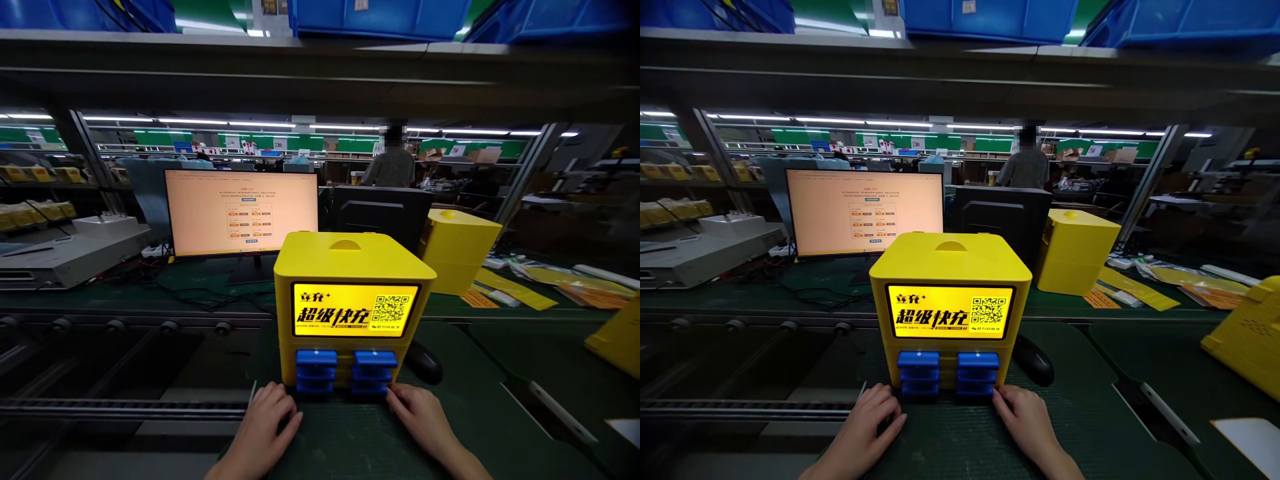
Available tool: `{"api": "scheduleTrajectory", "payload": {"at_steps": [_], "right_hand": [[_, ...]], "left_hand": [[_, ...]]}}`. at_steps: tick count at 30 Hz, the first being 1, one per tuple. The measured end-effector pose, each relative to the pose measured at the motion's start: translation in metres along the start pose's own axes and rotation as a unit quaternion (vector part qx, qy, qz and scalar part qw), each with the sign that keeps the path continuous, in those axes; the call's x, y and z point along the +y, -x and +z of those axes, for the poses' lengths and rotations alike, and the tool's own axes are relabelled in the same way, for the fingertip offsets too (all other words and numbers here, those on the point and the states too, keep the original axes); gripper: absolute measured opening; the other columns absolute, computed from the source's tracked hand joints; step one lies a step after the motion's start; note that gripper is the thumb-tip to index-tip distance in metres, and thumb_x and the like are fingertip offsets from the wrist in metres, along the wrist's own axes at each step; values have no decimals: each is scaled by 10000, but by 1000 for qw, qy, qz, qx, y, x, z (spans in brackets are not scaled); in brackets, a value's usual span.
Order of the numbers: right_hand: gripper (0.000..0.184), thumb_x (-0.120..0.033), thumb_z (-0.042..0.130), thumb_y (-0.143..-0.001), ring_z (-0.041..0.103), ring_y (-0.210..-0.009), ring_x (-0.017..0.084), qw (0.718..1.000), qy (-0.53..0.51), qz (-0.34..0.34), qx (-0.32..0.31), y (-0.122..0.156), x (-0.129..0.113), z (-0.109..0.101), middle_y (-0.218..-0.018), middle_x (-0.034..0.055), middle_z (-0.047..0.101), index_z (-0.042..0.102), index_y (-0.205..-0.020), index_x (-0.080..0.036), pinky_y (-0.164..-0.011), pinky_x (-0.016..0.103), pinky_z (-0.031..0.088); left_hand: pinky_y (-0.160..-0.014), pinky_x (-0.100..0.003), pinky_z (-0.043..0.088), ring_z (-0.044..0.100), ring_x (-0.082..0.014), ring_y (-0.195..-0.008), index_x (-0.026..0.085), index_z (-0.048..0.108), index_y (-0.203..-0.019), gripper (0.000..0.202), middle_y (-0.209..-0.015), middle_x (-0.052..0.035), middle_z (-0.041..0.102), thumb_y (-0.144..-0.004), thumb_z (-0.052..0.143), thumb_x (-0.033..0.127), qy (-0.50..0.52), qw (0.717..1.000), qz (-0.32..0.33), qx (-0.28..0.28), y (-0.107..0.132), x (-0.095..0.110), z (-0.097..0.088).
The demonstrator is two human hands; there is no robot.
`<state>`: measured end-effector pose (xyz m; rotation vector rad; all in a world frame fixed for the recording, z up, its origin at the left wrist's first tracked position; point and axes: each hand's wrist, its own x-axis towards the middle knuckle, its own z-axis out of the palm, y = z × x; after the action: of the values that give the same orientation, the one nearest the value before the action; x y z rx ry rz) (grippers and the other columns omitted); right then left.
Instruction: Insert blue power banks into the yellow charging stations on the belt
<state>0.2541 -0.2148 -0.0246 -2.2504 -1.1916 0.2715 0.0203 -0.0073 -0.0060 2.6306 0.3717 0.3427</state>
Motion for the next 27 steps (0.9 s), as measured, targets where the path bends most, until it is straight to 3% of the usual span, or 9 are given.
{"api": "scheduleTrajectory", "payload": {"at_steps": [6, 27], "right_hand": [[464, -468, 275, -909, 568, -608, 183, 1000, 1, 3, -2, 0, 2, 1, -628, 14, 599, 486, -579, -219, -552, 288, 295], [466, -512, 269, -887, 591, -661, 211, 1000, -2, 13, -12, 0, 8, 6, -679, 18, 630, 542, -620, -245, -587, 297, 323]], "left_hand": [[-739, -347, 389, 492, -207, -827, 193, 481, -744, 278, -820, -35, 516, -935, 359, 355, 27, 1000, -14, -5, -1, 4, -3], [-755, -350, 365, 473, -202, -839, 182, 483, -742, 182, -820, -27, 514, -901, 454, 266, -6, 1000, -7, 3, 1, 2, 1]]}}
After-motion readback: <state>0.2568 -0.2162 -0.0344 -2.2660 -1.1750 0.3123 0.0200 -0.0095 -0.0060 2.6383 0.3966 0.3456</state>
